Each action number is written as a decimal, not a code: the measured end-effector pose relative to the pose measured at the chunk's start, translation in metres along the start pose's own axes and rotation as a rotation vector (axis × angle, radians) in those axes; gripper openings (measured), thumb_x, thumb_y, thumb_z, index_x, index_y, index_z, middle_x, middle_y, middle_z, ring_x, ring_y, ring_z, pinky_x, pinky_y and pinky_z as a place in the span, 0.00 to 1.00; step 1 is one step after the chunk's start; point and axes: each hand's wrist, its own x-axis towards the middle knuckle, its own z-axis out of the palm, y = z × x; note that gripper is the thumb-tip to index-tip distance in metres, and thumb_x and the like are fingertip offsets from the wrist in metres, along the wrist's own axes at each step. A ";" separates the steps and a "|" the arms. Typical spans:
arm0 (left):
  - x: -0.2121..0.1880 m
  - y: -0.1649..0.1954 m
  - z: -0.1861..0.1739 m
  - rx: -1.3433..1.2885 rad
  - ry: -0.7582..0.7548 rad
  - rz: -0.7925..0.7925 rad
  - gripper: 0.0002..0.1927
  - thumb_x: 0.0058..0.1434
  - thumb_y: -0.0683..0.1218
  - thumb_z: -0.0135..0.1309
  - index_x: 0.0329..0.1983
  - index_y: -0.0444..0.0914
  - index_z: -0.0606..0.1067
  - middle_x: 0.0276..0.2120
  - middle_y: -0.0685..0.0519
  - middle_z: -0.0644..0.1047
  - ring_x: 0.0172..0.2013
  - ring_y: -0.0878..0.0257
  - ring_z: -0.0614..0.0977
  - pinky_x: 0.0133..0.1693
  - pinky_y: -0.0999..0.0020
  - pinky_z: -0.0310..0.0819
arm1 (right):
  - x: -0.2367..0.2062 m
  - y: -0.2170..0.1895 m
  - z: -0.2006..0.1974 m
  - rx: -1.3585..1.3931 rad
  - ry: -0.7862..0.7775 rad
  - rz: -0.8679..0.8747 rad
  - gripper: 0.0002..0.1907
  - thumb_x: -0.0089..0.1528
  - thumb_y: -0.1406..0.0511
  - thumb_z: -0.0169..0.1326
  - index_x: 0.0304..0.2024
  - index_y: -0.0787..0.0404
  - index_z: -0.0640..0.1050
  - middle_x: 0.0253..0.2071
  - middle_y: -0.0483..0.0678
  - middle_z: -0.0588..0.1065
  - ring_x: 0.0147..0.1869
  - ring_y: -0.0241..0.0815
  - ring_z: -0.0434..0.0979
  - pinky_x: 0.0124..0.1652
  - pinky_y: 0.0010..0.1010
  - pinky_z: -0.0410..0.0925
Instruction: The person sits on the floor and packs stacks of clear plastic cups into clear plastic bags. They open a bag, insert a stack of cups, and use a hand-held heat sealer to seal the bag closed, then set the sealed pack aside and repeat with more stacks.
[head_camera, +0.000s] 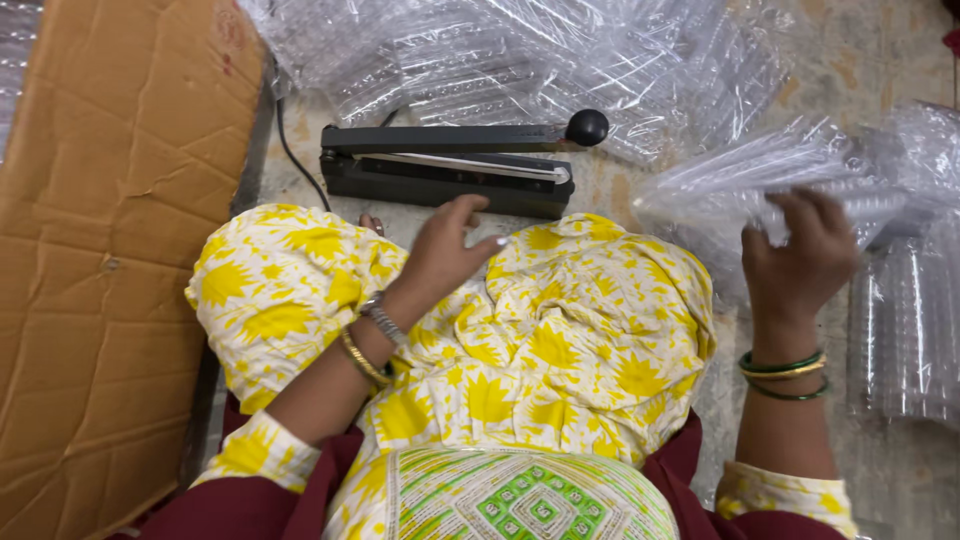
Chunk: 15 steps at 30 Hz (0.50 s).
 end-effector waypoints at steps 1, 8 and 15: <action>0.000 0.007 0.004 -0.013 0.028 0.073 0.37 0.55 0.52 0.69 0.64 0.37 0.68 0.49 0.42 0.77 0.51 0.49 0.80 0.52 0.57 0.75 | 0.021 -0.017 -0.009 0.023 -0.007 -0.036 0.16 0.56 0.74 0.64 0.46 0.59 0.82 0.51 0.51 0.80 0.50 0.47 0.82 0.48 0.33 0.74; -0.002 0.030 -0.013 -0.018 0.092 0.599 0.60 0.41 0.57 0.75 0.73 0.34 0.57 0.65 0.37 0.67 0.62 0.35 0.67 0.62 0.49 0.60 | 0.102 -0.144 -0.025 0.641 -0.135 0.252 0.13 0.60 0.73 0.66 0.47 0.67 0.82 0.34 0.43 0.74 0.31 0.27 0.66 0.31 0.20 0.59; -0.013 -0.038 -0.041 -0.071 0.156 0.180 0.32 0.46 0.44 0.71 0.56 0.38 0.73 0.52 0.48 0.80 0.57 0.50 0.81 0.59 0.55 0.68 | 0.079 -0.171 0.029 0.969 -0.461 0.533 0.16 0.57 0.75 0.65 0.48 0.69 0.80 0.32 0.46 0.76 0.27 0.29 0.72 0.26 0.22 0.65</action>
